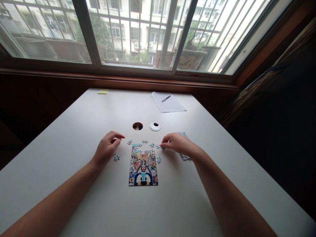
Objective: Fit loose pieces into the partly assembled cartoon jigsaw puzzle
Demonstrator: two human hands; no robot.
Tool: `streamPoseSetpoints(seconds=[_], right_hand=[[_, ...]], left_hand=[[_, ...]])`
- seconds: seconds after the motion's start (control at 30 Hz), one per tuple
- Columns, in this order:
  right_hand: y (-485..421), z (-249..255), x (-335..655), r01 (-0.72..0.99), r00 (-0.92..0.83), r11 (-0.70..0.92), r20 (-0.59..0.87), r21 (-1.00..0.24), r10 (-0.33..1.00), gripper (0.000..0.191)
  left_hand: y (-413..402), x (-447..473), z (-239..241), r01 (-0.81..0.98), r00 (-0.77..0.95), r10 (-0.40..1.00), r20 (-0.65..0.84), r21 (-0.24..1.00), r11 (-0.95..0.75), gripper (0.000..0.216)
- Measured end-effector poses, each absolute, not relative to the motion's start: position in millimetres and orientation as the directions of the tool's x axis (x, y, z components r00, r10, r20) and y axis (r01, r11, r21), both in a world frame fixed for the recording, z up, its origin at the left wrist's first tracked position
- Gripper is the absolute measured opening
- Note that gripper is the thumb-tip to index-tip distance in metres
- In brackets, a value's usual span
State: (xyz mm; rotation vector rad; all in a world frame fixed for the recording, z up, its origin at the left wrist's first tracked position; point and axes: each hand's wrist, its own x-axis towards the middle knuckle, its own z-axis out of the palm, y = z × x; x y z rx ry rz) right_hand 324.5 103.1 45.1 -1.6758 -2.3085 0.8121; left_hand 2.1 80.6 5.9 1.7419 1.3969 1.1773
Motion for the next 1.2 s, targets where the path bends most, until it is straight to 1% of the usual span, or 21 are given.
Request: streamPoseSetpoints(seconds=[0.07,0.17,0.23,0.37,0.53,0.57,0.67,0.8,0.97,1.2], right_hand=[[103,47,328,0.826,-0.352,0.228,-0.156,-0.515,0.923,0.014],[102,55,336,0.833,-0.35,0.265,-0.093,-0.486,0.932,0.013],[101,60,341,0.824,-0.367,0.284,-0.08,-0.49,0.927,0.013],[96,67,345,0.839,-0.381,0.285,-0.127,-0.464,0.916,0.01],[83,69,332,0.887,-0.346,0.205,-0.303,-0.413,0.888,0.015],[81,68,328,0.886,-0.356,0.211,-0.313,-0.413,0.881,0.017],[77,64,317,0.875,-0.412,0.298,-0.266,-0.381,0.871,0.02],[74,55,307,0.846,-0.496,0.397,-0.253,-0.355,0.831,0.028],[72,51,301,0.821,-0.512,0.395,-0.228,-0.411,0.828,0.029],[72,58,298,0.823,-0.538,0.424,-0.276,-0.379,0.796,0.021]], left_hand=[[81,2,6,0.438,0.064,0.959,0.276,0.856,-0.276,0.02],[82,2,6,0.453,0.077,0.954,0.289,0.842,-0.292,0.02],[82,2,6,0.464,0.085,0.953,0.292,0.834,-0.297,0.021],[81,3,5,0.486,0.104,0.948,0.301,0.816,-0.312,0.02],[80,4,7,0.523,0.125,0.939,0.321,0.783,-0.337,0.019],[79,4,7,0.524,0.13,0.937,0.324,0.78,-0.343,0.02],[78,6,9,0.52,0.136,0.932,0.335,0.777,-0.355,0.019],[78,6,7,0.522,0.139,0.931,0.337,0.774,-0.358,0.02],[78,5,6,0.526,0.141,0.93,0.338,0.771,-0.36,0.019],[78,5,6,0.527,0.154,0.928,0.34,0.766,-0.368,0.02]])
